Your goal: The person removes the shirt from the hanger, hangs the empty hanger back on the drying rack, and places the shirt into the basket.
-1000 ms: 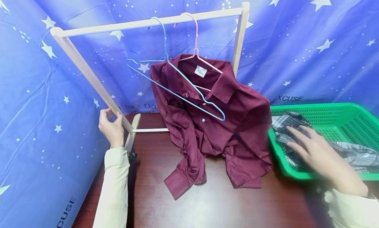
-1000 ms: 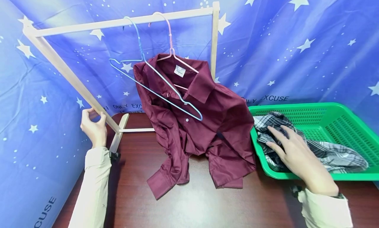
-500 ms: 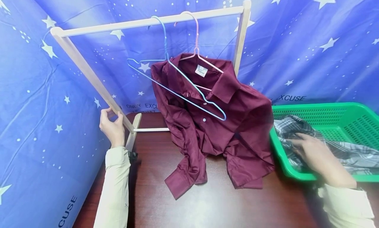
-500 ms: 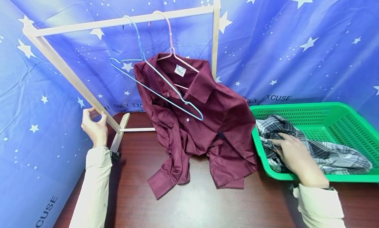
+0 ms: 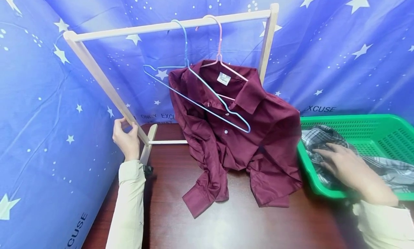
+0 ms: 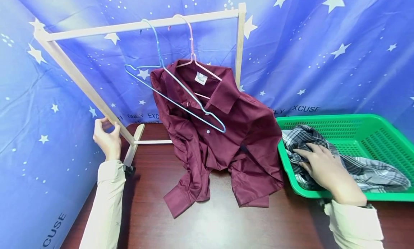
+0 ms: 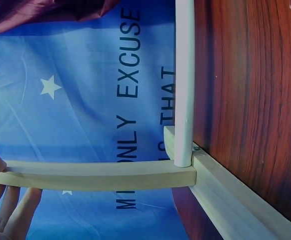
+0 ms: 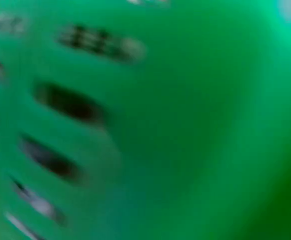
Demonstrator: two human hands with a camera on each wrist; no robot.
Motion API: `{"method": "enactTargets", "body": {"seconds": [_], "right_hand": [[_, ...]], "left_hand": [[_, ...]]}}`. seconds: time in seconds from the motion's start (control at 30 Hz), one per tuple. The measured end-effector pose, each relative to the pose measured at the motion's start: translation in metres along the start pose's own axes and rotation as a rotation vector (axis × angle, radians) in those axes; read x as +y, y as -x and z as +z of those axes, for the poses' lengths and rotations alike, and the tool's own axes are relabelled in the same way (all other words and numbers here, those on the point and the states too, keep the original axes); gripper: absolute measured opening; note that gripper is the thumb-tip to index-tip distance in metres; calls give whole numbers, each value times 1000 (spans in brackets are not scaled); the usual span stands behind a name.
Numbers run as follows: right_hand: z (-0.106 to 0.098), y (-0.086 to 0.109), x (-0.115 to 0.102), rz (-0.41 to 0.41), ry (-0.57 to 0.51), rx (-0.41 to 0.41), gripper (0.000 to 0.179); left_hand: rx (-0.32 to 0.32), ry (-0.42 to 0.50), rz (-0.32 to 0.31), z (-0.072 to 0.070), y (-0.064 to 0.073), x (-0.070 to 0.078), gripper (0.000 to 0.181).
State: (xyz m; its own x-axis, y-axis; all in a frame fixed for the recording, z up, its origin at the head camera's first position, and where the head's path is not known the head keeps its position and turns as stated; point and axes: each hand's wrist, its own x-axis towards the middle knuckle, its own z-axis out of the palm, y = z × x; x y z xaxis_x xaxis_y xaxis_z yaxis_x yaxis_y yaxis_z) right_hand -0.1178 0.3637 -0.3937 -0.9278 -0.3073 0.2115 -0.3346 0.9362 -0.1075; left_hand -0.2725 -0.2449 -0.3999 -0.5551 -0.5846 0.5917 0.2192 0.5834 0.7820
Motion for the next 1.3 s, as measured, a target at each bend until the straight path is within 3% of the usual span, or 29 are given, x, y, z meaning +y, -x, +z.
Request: {"method": "enactTargets", "body": {"seconds": [0.1, 0.4, 0.63, 0.8, 1.03, 1.3], "right_hand": [[-11, -1, -5, 21, 7, -10, 50], [-40, -3, -28, 37, -47, 145, 57], [-76, -15, -55, 101, -102, 161, 60], [-95, -26, -75, 104, -170, 197, 62], [-107, -42, -96, 56, -224, 298, 66], [-106, -56, -111, -19, -255, 384, 62]], "left_hand": [[2, -1, -8, 1, 1, 2, 22], [-2, 1, -4, 0, 1, 2, 21], [-6, 1, -2, -1, 1, 3, 21], [-17, 3, -6, -1, 1, 3, 21], [-17, 6, -2, 1, 0, 0, 21], [-16, -10, 5, 0, 0, 0, 21]]}}
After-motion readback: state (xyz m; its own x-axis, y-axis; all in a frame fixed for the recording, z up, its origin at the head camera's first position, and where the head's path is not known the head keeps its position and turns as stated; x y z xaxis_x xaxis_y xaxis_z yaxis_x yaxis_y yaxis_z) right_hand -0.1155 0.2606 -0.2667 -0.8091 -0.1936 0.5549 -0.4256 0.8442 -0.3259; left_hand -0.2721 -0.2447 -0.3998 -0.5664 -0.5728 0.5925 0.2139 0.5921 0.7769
